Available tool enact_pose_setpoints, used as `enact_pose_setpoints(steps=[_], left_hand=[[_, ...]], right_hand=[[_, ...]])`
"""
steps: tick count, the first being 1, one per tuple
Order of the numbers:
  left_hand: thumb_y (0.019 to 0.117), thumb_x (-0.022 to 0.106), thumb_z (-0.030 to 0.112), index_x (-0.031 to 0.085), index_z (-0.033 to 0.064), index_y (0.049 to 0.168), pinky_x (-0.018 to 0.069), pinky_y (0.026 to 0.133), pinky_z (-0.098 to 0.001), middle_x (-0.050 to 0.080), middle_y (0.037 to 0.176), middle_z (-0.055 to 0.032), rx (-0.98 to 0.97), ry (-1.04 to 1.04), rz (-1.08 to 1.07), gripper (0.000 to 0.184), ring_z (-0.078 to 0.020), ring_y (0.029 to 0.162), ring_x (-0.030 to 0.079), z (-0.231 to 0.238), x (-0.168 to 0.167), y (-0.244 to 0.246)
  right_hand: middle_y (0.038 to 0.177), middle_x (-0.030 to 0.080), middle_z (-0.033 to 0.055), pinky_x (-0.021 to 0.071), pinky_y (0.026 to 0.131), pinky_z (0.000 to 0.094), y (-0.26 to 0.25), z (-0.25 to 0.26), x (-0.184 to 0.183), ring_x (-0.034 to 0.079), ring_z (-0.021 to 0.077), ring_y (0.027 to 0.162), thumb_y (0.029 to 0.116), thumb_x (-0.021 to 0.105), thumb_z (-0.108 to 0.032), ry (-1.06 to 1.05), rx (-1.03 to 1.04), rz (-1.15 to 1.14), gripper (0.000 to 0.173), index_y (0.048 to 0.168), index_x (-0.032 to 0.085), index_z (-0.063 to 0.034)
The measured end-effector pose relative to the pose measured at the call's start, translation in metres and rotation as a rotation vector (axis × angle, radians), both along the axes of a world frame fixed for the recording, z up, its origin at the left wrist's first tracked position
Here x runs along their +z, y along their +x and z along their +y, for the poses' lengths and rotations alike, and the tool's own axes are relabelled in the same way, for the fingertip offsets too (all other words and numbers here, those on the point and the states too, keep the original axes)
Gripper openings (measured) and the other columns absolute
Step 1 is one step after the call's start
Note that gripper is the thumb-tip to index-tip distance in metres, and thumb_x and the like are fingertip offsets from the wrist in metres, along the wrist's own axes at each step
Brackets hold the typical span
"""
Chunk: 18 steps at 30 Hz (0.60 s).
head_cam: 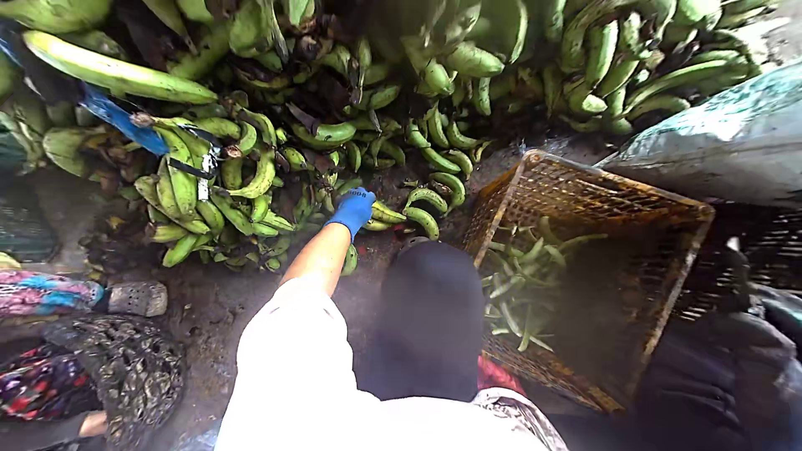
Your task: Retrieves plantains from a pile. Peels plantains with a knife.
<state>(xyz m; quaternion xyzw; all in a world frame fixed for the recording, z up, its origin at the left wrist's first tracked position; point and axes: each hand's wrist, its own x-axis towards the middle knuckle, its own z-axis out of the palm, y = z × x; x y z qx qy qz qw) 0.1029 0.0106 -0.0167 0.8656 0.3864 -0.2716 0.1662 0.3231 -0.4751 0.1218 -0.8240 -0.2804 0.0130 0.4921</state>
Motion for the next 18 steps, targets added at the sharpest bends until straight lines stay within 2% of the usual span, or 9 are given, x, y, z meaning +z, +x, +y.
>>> enact_pose_setpoints(steps=[2,4,8,10,12,14,15,16,18], left_hand=[[0.0932,0.064,0.017,0.067,0.009,0.127,0.0463,0.099,-0.066,0.061,0.131,-0.0236,-0.043,-0.004,-0.013,0.035,-0.0437,0.126,0.056,-0.014,0.035,0.019],[0.0932,0.063,0.02,0.067,0.0113,0.127,0.0465,0.097,-0.0653,0.063,0.129,-0.0208,-0.055,0.02,-0.106,0.036,-0.0411,0.123,0.058,-0.026,0.076,0.028],[0.0912,0.071,0.018,0.069,0.0148,0.128,0.0482,0.098,-0.0618,0.063,0.126,-0.0177,-0.107,0.051,-0.579,0.037,-0.0366,0.117,0.061,-0.056,0.185,0.012],[0.0914,0.073,0.028,0.064,0.0213,0.137,0.0523,0.098,-0.0497,0.061,0.135,-0.0055,-0.143,-0.003,-0.835,0.047,-0.0223,0.118,0.061,-0.084,0.248,-0.008],[0.0917,0.073,0.039,0.048,0.024,0.152,0.0566,0.096,-0.0336,0.056,0.147,0.0022,-0.111,-0.246,-1.058,0.067,-0.0119,0.118,0.063,-0.103,0.289,-0.026],[0.09,0.07,0.053,0.032,0.032,0.158,0.0582,0.091,-0.0341,0.056,0.142,0.0028,0.0,-0.429,-1.183,0.081,-0.0114,0.115,0.063,-0.111,0.294,-0.016],[0.0905,0.07,0.053,0.026,0.0359,0.16,0.0582,0.091,-0.0343,0.055,0.142,0.0034,0.013,-0.486,-1.173,0.084,-0.0105,0.115,0.062,-0.119,0.289,0.002],[0.0904,0.072,0.045,0.026,0.0379,0.159,0.0589,0.086,-0.0347,0.058,0.139,0.0026,0.01,-0.533,-1.115,0.083,-0.0106,0.11,0.064,-0.133,0.278,0.029],[0.0862,0.08,0.031,0.037,0.0335,0.156,0.0602,0.086,-0.046,0.064,0.134,-0.0057,-0.085,-0.587,-0.906,0.082,-0.0203,0.107,0.068,-0.166,0.227,0.093]], right_hand=[[0.133,0.062,0.0228,0.0474,0.111,0.0393,0.008,-0.015,-0.011,0.059,0.0279,0.128,0.0992,0.061,-0.017,0.043,0.026,0.017,0.036,0.122,0.065,0.0098],[0.133,0.062,0.0203,0.0485,0.109,0.0376,0.003,-0.018,-0.006,0.06,0.0248,0.126,0.0977,0.063,-0.02,0.112,-0.008,0.04,0.038,0.123,0.064,0.0085],[0.13,0.065,0.0123,0.0515,0.103,0.0316,0.002,-0.027,0.0,0.063,0.0141,0.118,0.0976,0.064,-0.032,0.201,-0.041,0.044,0.043,0.123,0.065,0.0029],[0.13,0.065,0.0067,0.0534,0.099,0.0295,-0.001,-0.028,0.003,0.064,0.0097,0.113,0.0974,0.063,-0.03,0.281,-0.057,0.06,0.039,0.124,0.065,-0.0011],[0.127,0.066,0.0006,0.057,0.092,0.0277,-0.004,-0.029,0.008,0.066,0.0067,0.104,0.097,0.064,-0.026,0.4,-0.067,0.075,0.034,0.123,0.065,-0.0052],[0.124,0.068,-0.0027,0.0589,0.088,0.0279,-0.004,-0.029,0.015,0.068,0.0069,0.099,0.0973,0.063,-0.023,0.501,-0.081,0.095,0.03,0.123,0.066,-0.0069],[0.122,0.069,-0.004,0.0592,0.088,0.0278,-0.004,-0.029,0.017,0.068,0.0073,0.1,0.0971,0.062,-0.021,0.539,-0.102,0.125,0.028,0.122,0.065,-0.008],[0.119,0.07,-0.0066,0.06,0.086,0.0267,-0.005,-0.028,0.02,0.069,0.0062,0.099,0.0966,0.061,-0.021,0.57,-0.137,0.156,0.026,0.12,0.066,-0.0107],[0.113,0.071,-0.0075,0.0607,0.084,0.0269,-0.003,-0.024,0.025,0.07,0.006,0.097,0.0982,0.058,-0.021,0.618,-0.182,0.221,0.026,0.122,0.063,-0.0104]])
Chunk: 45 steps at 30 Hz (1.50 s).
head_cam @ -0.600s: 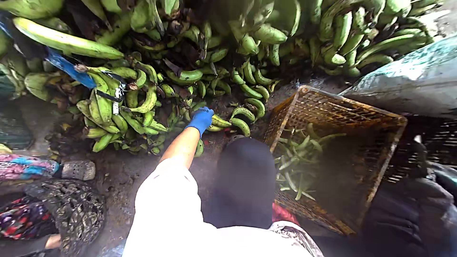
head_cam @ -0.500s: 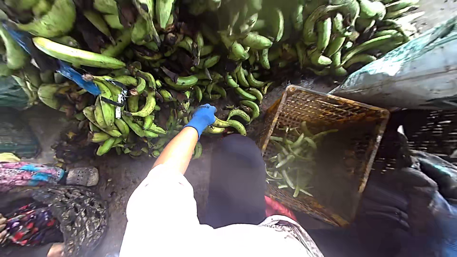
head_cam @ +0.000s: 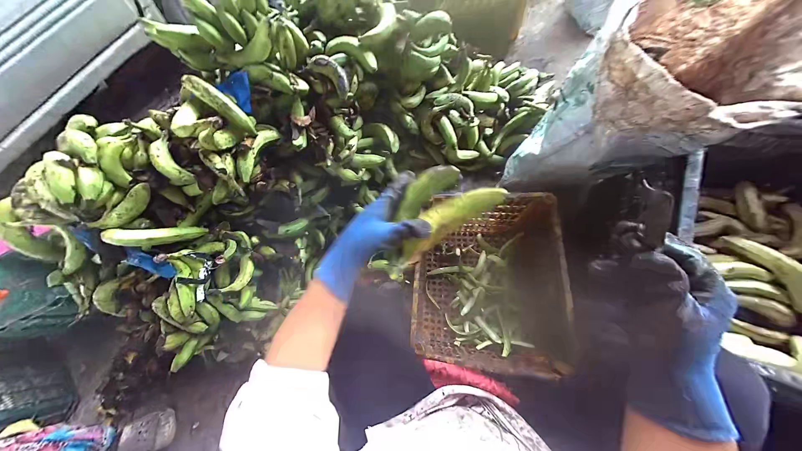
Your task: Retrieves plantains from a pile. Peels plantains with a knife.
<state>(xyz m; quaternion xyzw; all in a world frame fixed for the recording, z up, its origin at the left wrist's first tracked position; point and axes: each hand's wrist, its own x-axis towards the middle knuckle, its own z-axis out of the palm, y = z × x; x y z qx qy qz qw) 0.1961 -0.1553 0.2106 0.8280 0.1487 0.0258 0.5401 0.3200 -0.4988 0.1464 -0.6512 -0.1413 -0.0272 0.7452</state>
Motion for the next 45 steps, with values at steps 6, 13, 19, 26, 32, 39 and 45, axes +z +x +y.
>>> enact_pose_setpoints(steps=[6,13,19,26,32,39,45], left_hand=[[0.0924,0.066,0.022,0.063,0.0045,0.126,0.0583,0.082,-0.0531,0.069,0.11,-0.0197,-0.067,0.047,0.28,0.038,-0.0315,0.094,0.07,-0.102,-0.237,0.112],[0.1061,0.05,0.034,0.058,0.0079,0.136,0.0545,0.087,-0.0423,0.066,0.119,-0.0146,-0.024,-0.046,0.347,0.041,-0.0218,0.101,0.065,-0.079,-0.196,0.138],[0.1059,0.05,0.037,0.059,0.0083,0.135,0.0535,0.087,-0.0465,0.067,0.117,-0.0168,-0.067,-0.062,0.467,0.042,-0.0253,0.099,0.065,-0.091,-0.246,0.163],[0.096,0.067,0.032,0.044,0.0142,0.153,0.0448,0.107,-0.0613,0.057,0.142,-0.0211,-0.309,0.182,0.696,0.064,-0.0381,0.131,0.055,-0.106,-0.329,0.185],[0.086,0.078,0.038,0.048,0.0178,0.15,0.0435,0.103,-0.0677,0.061,0.137,-0.0205,-0.443,0.285,0.844,0.073,-0.0421,0.128,0.056,-0.103,-0.346,0.188],[0.0871,0.075,0.046,0.048,0.0251,0.147,0.056,0.091,-0.0527,0.067,0.128,-0.0112,-0.021,-0.369,0.551,0.069,-0.0273,0.111,0.066,-0.128,-0.308,0.079],[0.0959,0.068,0.034,0.044,0.0171,0.144,0.0604,0.076,-0.0476,0.068,0.112,-0.0138,0.279,-0.75,0.267,0.056,-0.027,0.094,0.07,-0.127,-0.205,0.104]], right_hand=[[0.112,0.071,-0.0006,0.0618,0.079,0.0313,0.004,-0.015,-0.005,0.07,0.0125,0.091,0.0989,0.062,-0.022,0.153,-0.059,0.086,0.026,0.122,0.063,-0.0098],[0.12,0.063,0.003,0.0615,0.073,0.0311,0.014,-0.016,0.005,0.067,0.0156,0.1,0.1119,0.031,-0.025,0.501,0.05,0.239,0.028,0.127,0.051,-0.0127],[0.124,0.062,0.0073,0.0613,0.071,0.0296,0.001,-0.02,0.009,0.068,0.0164,0.094,0.1112,0.032,-0.033,0.595,0.172,0.347,0.038,0.132,0.054,-0.01],[0.122,0.063,0.0103,0.0631,0.068,0.032,0.012,-0.032,0.005,0.07,0.0192,0.091,0.1105,0.039,-0.03,0.713,0.109,0.363,0.035,0.133,0.057,-0.0093],[0.13,0.063,0.0131,0.0633,0.074,0.034,0.013,-0.025,-0.003,0.071,0.0217,0.097,0.1077,0.046,-0.033,0.718,0.168,0.428,0.038,0.131,0.06,-0.0065],[0.124,0.06,0.0093,0.0625,0.07,0.0335,0.012,-0.026,0.0,0.068,0.0207,0.097,0.1122,0.017,-0.041,0.715,0.123,0.46,0.046,0.128,0.05,-0.0131],[0.118,0.065,0.0033,0.0636,0.074,0.0375,-0.027,0.007,-0.022,0.07,0.016,0.089,0.1051,0.054,-0.029,0.01,-0.012,0.314,0.048,0.148,0.04,-0.0141]])
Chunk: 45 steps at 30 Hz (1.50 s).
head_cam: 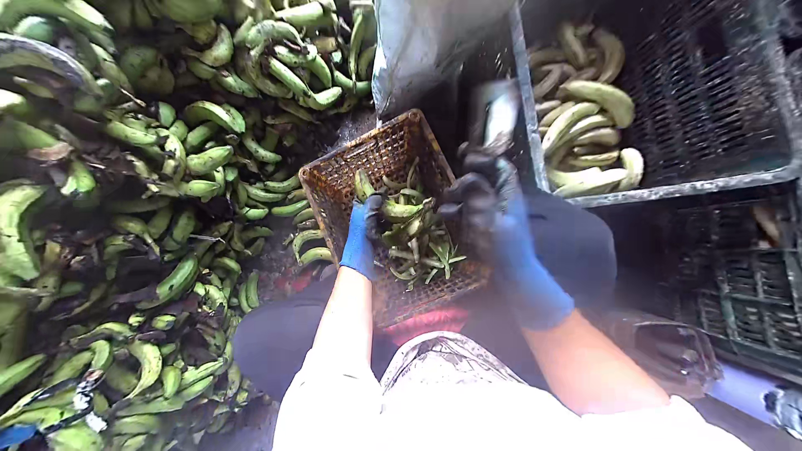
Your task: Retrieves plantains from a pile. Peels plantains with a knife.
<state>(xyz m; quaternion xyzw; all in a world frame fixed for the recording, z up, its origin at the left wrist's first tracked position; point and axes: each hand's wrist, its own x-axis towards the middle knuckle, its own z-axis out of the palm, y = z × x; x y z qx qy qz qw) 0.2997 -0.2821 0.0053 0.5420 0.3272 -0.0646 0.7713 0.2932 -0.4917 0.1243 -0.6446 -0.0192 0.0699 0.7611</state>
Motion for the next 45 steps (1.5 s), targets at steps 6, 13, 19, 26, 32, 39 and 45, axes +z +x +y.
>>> enact_pose_setpoints(steps=[6,13,19,26,32,39,45], left_hand=[[0.0976,0.06,0.054,0.051,0.0255,0.144,0.0576,0.088,-0.0544,0.065,0.128,-0.0098,-0.003,0.061,-0.256,0.055,-0.0292,0.111,0.066,0.005,0.092,-0.028],[0.0985,0.057,0.057,0.049,0.0255,0.145,0.0606,0.082,-0.0477,0.067,0.122,-0.0074,0.102,0.198,-0.416,0.056,-0.0238,0.104,0.068,-0.008,0.143,-0.032],[0.0979,0.06,0.054,0.047,0.0247,0.146,0.0589,0.085,-0.0523,0.065,0.126,-0.0092,0.125,0.122,-0.424,0.058,-0.0263,0.108,0.066,-0.009,0.14,-0.036],[0.1003,0.051,0.059,0.054,0.0276,0.138,0.0603,0.079,-0.0384,0.068,0.116,-0.0056,0.066,-0.175,-0.541,0.049,-0.0205,0.098,0.069,0.032,0.189,-0.014],[0.0987,0.036,0.072,0.061,0.0254,0.126,0.0577,0.063,-0.0328,0.07,0.1,-0.0045,0.018,-0.09,-0.477,0.06,-0.0154,0.078,0.068,0.038,0.212,-0.03],[0.1049,0.029,0.062,0.06,0.0226,0.133,0.0601,0.077,-0.0349,0.07,0.106,-0.0033,-0.06,-0.105,-0.501,0.057,-0.0132,0.091,0.069,0.038,0.182,-0.021],[0.1041,0.046,0.053,0.052,0.0282,0.138,0.0599,0.062,-0.0341,0.068,0.105,-0.0052,-0.121,-0.159,-0.459,0.042,-0.0159,0.078,0.069,0.037,0.176,-0.028]], right_hand=[[0.12,0.071,0.0088,0.0586,0.089,0.05,-0.031,0.022,-0.034,0.071,0.0212,0.102,0.1033,0.054,-0.045,-0.508,0.096,0.026,0.052,0.145,0.052,-0.0138],[0.115,0.071,0.0057,0.0583,0.084,0.0496,-0.024,0.041,0.0,0.07,0.0189,0.097,0.1029,0.051,-0.049,-0.603,0.056,-0.165,0.048,0.136,0.059,-0.0154],[0.12,0.07,0.0098,0.0546,0.091,0.0556,-0.034,0.033,-0.036,0.068,0.0261,0.108,0.1038,0.046,-0.049,-0.733,0.133,-0.174,0.051,0.139,0.057,-0.0137],[0.104,0.069,0.0063,0.0618,0.07,0.0382,-0.008,0.026,0.0,0.069,0.0175,0.082,0.1059,0.049,-0.04,-0.195,0.258,0.028,0.044,0.139,0.055,-0.0111],[0.136,0.064,0.0113,0.0426,0.104,0.0588,0.084,0.029,0.07,0.06,0.0289,0.125,0.1032,0.041,-0.058,-0.726,0.181,-0.843,0.056,0.139,0.064,-0.0213],[0.124,0.069,0.0175,0.0425,0.094,0.0677,0.059,0.048,0.043,0.065,0.0403,0.112,0.1014,0.053,-0.048,-0.869,0.115,-1.047,0.04,0.135,0.067,-0.0311],[0.133,0.061,0.0235,0.0395,0.097,0.0684,0.111,0.042,0.054,0.058,0.0445,0.121,0.1014,0.047,-0.06,-0.983,-0.233,-0.76,0.056,0.138,0.063,-0.0202]])
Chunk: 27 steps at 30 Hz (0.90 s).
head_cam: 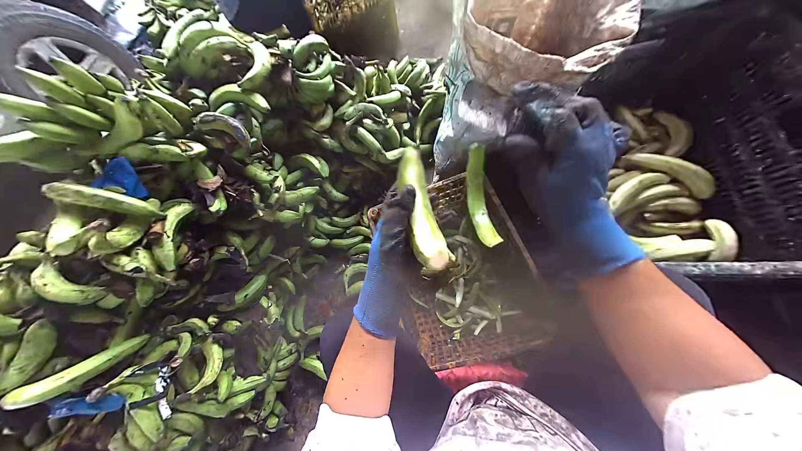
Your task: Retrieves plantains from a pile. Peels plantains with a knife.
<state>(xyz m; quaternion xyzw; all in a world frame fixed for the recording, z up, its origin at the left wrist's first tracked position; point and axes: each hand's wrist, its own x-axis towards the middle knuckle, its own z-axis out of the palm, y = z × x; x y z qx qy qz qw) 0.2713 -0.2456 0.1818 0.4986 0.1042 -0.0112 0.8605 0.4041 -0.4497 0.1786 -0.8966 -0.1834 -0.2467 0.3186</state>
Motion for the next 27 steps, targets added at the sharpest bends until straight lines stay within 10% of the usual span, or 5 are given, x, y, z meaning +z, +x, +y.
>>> enact_pose_setpoints(steps=[6,13,20,25,27], left_hand=[[0.1085,0.04,0.045,0.044,0.0379,0.148,0.0582,0.077,-0.0276,0.066,0.124,0.0045,0.34,0.265,-0.125,0.041,-0.007,0.096,0.067,-0.002,0.011,-0.004],[0.1093,0.04,0.038,0.054,0.0206,0.142,0.0597,0.079,-0.0351,0.068,0.115,-0.0073,-0.201,0.213,0.029,0.04,-0.0154,0.093,0.068,-0.006,-0.012,-0.004],[0.1093,0.043,0.037,0.039,0.0297,0.151,0.0572,0.094,-0.0345,0.059,0.138,0.0007,0.465,0.114,-0.398,0.042,-0.0133,0.117,0.063,-0.016,0.004,0.005],[0.1068,0.048,0.027,0.051,0.0233,0.146,0.0593,0.078,-0.0324,0.067,0.117,-0.0071,-0.183,0.207,-0.128,0.039,-0.0138,0.094,0.067,0.01,0.003,-0.022],[0.1042,0.052,0.029,0.046,0.0291,0.152,0.06,0.077,-0.0335,0.067,0.122,-0.0083,-0.324,0.262,-0.043,0.049,-0.0153,0.092,0.069,0.016,-0.002,-0.016]], right_hand=[[0.123,0.069,0.011,0.0438,0.092,0.0599,-0.08,0.01,-0.016,0.064,0.0306,0.111,0.0972,0.054,-0.06,0.032,0.477,0.011,0.047,0.131,0.07,-0.0307],[0.126,0.061,0.0265,0.0417,0.095,0.0669,-0.006,0.006,-0.006,0.059,0.0458,0.115,0.1,0.049,-0.061,0.039,0.047,-0.037,0.058,0.132,0.067,-0.016],[0.116,0.07,0.0116,0.0407,0.099,0.0542,-0.071,0.018,-0.016,0.064,0.029,0.111,0.0977,0.059,-0.053,0.034,0.404,-0.275,0.045,0.135,0.066,-0.0287],[0.124,0.065,0.0246,0.0423,0.095,0.0671,-0.012,0.014,-0.004,0.062,0.0437,0.114,0.0985,0.056,-0.056,0.084,0.299,-0.125,0.052,0.128,0.069,-0.0153],[0.129,0.065,0.0195,0.0413,0.095,0.0645,-0.004,0.009,-0.004,0.061,0.0389,0.117,0.0993,0.048,-0.064,0.082,0.232,-0.056,0.057,0.136,0.066,-0.0245]])
